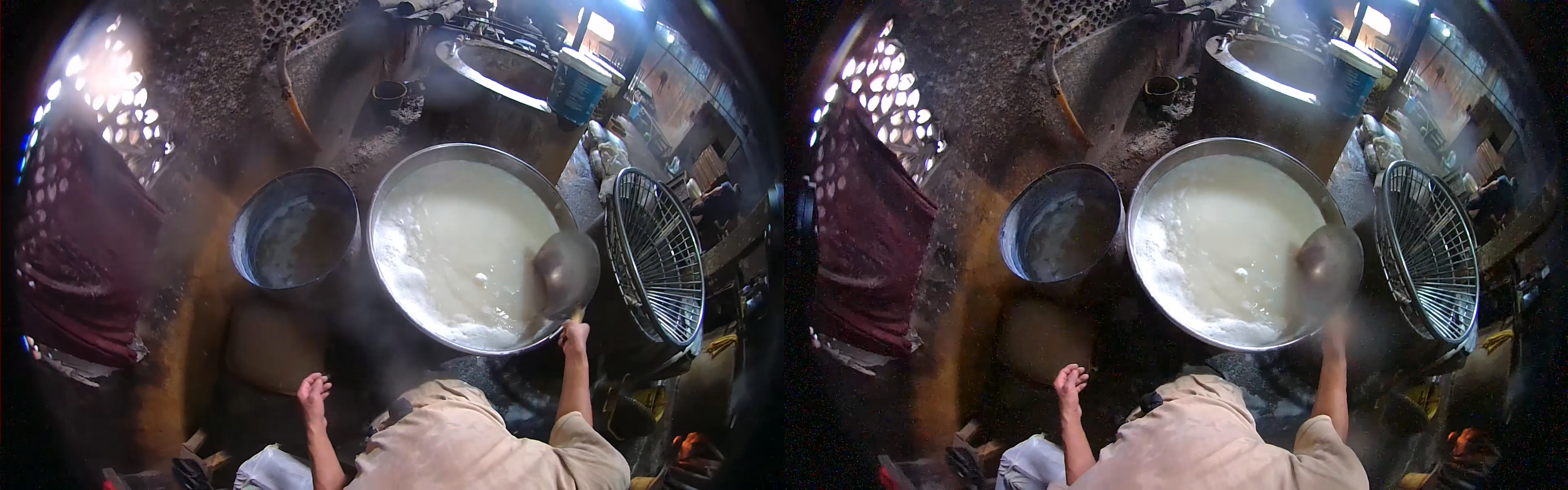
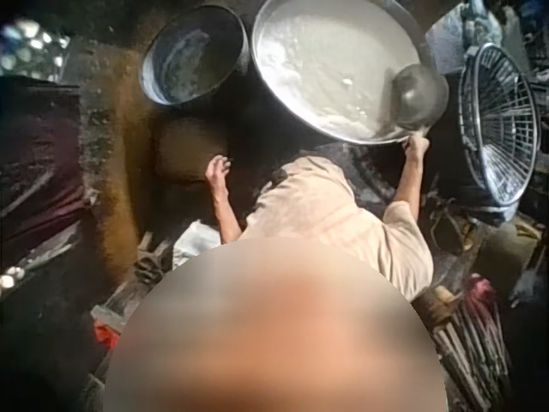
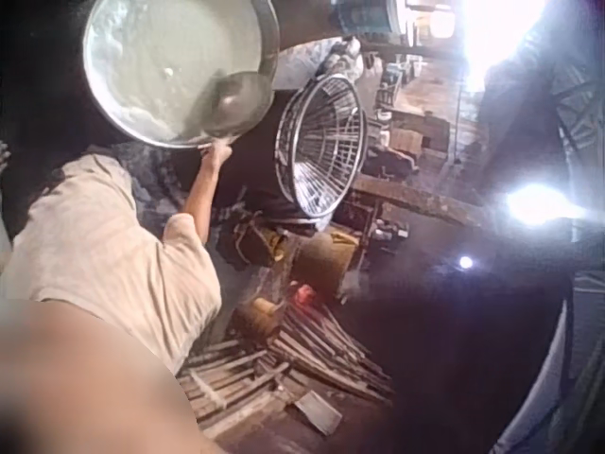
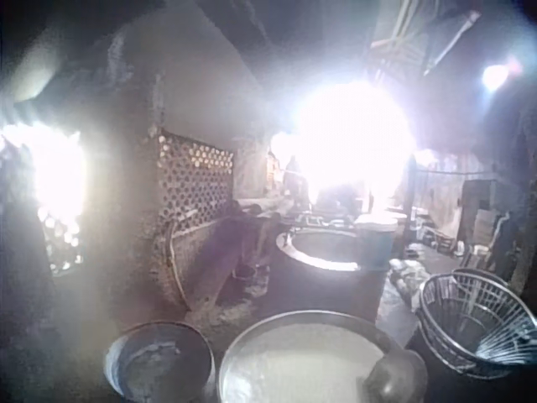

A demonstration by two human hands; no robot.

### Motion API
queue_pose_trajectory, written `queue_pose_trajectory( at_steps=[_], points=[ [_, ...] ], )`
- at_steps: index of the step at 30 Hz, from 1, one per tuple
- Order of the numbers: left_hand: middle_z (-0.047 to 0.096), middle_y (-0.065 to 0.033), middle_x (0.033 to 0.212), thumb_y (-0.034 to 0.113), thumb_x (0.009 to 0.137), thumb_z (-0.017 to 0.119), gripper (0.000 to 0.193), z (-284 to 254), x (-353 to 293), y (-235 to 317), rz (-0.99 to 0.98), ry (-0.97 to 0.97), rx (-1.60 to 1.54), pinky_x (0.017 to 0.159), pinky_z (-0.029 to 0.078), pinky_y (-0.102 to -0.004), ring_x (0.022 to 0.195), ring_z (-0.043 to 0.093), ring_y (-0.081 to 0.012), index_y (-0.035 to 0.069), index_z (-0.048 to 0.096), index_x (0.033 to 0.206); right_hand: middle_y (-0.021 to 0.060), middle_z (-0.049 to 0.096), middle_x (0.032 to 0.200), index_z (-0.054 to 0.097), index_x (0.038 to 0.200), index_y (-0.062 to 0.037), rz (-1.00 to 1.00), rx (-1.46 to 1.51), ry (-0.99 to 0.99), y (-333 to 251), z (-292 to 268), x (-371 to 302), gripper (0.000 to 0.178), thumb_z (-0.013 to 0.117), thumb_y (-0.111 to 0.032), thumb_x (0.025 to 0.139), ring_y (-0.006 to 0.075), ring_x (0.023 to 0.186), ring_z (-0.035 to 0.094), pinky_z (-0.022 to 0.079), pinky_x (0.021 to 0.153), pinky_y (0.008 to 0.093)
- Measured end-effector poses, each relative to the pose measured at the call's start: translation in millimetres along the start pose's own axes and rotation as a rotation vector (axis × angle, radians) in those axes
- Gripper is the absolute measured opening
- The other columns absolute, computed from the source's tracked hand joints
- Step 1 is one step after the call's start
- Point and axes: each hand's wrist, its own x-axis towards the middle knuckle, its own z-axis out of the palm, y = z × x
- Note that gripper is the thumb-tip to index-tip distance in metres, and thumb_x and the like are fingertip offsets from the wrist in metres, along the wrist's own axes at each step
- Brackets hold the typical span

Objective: The person unmolds a block of tofu by flipping it with a wooden board, unwrapping the cloth, and carrying the tofu slab across the room. The person then scoops and stirs liquid in a large vat using a ladle before returning to remove the cloth from the mold.

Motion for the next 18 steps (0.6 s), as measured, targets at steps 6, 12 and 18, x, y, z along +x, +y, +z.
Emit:
queue_pose_trajectory(
  at_steps=[6,12,18],
  points=[
    [0.058,-0.0056,0.090,0.020,0.083,0.050,0.023,-59,-16,2,0.000,0.163,-0.048,0.067,0.043,-0.0245,0.076,0.057,-0.0130,0.005,0.053,0.101,0.0236,0.056,0.088,0.044,0.094,0.0062,-0.331,-0.537,0.552,-109,70,-48,0.034,0.057,-0.013,0.068,0.0376,0.074,0.058,0.046,0.069,0.0415],
    [0.058,-0.0065,0.091,0.020,0.083,0.050,0.023,-80,-21,3,-0.050,0.250,-0.105,0.070,0.043,-0.0263,0.079,0.056,-0.0140,0.005,0.053,0.100,-0.0011,0.044,0.061,0.047,0.086,-0.0043,-0.495,0.411,-0.100,-170,203,-78,0.024,0.063,-0.018,0.076,0.0060,0.045,0.042,0.032,0.037,0.0196],
    [0.058,-0.0074,0.094,0.021,0.082,0.053,0.028,-89,3,13,-0.026,0.339,-0.160,0.069,0.044,-0.0256,0.077,0.057,-0.0140,0.003,0.052,0.103,0.0032,0.050,0.072,0.048,0.088,-0.0067,-0.025,0.420,-0.836,-166,402,-147,0.019,0.061,-0.015,0.077,0.0104,0.052,0.047,0.043,0.041,0.0234]
  ],
)
